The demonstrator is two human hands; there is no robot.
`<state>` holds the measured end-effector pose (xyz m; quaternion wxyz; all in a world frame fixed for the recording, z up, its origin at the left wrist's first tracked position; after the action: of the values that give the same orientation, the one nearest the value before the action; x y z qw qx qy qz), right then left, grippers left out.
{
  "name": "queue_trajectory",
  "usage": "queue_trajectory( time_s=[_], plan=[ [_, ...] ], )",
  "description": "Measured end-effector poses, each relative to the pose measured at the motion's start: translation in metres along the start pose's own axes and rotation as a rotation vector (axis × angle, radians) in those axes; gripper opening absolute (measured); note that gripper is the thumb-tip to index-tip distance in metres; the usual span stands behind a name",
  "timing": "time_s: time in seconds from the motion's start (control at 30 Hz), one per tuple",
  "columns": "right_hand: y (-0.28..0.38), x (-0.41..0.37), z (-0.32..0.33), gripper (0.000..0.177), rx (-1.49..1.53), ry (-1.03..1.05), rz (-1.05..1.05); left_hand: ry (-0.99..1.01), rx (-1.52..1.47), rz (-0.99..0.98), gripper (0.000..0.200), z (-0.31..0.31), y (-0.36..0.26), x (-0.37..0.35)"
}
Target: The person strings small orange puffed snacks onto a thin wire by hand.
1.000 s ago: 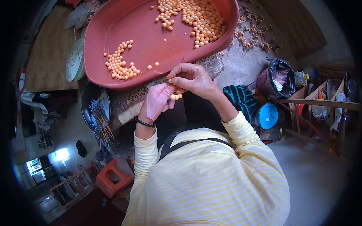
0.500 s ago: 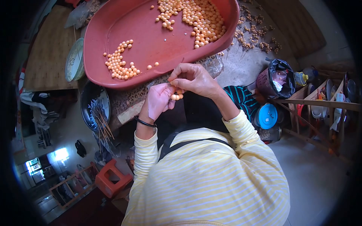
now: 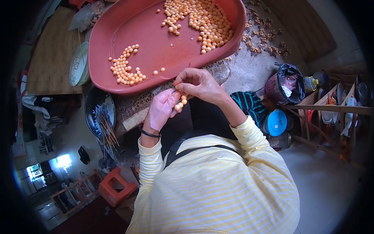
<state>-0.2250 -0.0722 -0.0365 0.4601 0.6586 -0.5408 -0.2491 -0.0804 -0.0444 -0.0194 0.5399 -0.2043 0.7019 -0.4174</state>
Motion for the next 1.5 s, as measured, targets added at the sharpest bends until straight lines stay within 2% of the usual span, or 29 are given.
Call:
queue_trajectory(
  time_s=[0.17, 0.3, 0.5, 0.63, 0.8, 0.97, 1.13, 1.5],
  plan=[
    [-0.004, 0.0, 0.001, 0.005, 0.011, 0.011, 0.009, -0.026, 0.039, -0.032, 0.021, 0.004, 0.004, -0.002],
    [-0.005, 0.0, 0.001, 0.006, -0.03, 0.022, 0.001, 0.022, -0.18, -0.016, 0.022, -0.002, -0.001, -0.008],
    [-0.006, 0.0, 0.0, 0.007, 0.015, 0.021, -0.014, 0.03, -0.156, -0.038, 0.026, 0.004, 0.005, -0.008],
    [-0.005, 0.0, -0.003, 0.011, -0.004, 0.003, 0.021, -0.068, -0.141, -0.039, 0.027, 0.011, 0.015, -0.002],
    [-0.003, -0.002, -0.002, 0.011, 0.057, -0.051, -0.043, -0.084, -0.114, -0.03, 0.029, 0.01, 0.012, -0.004],
    [-0.012, 0.002, 0.007, 0.011, 0.126, -0.053, -0.002, -0.092, -0.162, -0.045, 0.032, 0.004, 0.002, -0.008],
    [-0.015, 0.005, 0.008, 0.012, 0.353, -0.101, -0.055, 0.014, -0.114, -0.058, 0.038, 0.003, 0.0, -0.003],
    [-0.009, 0.007, 0.004, 0.012, 0.378, -0.074, -0.041, 0.079, -0.072, -0.03, 0.039, -0.003, -0.006, 0.003]
  ],
)
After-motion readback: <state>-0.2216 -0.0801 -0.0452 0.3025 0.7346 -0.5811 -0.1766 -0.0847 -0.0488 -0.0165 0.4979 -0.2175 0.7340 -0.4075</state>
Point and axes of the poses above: each hand's wrist, its own x-axis towards the middle knuckle, its own z-axis out of the back of the hand, y = z × x, the point moved 4 cm from there along x, towards the middle knuckle, and after that the axes turned 15 degrees about z, right-handed, at the moved point
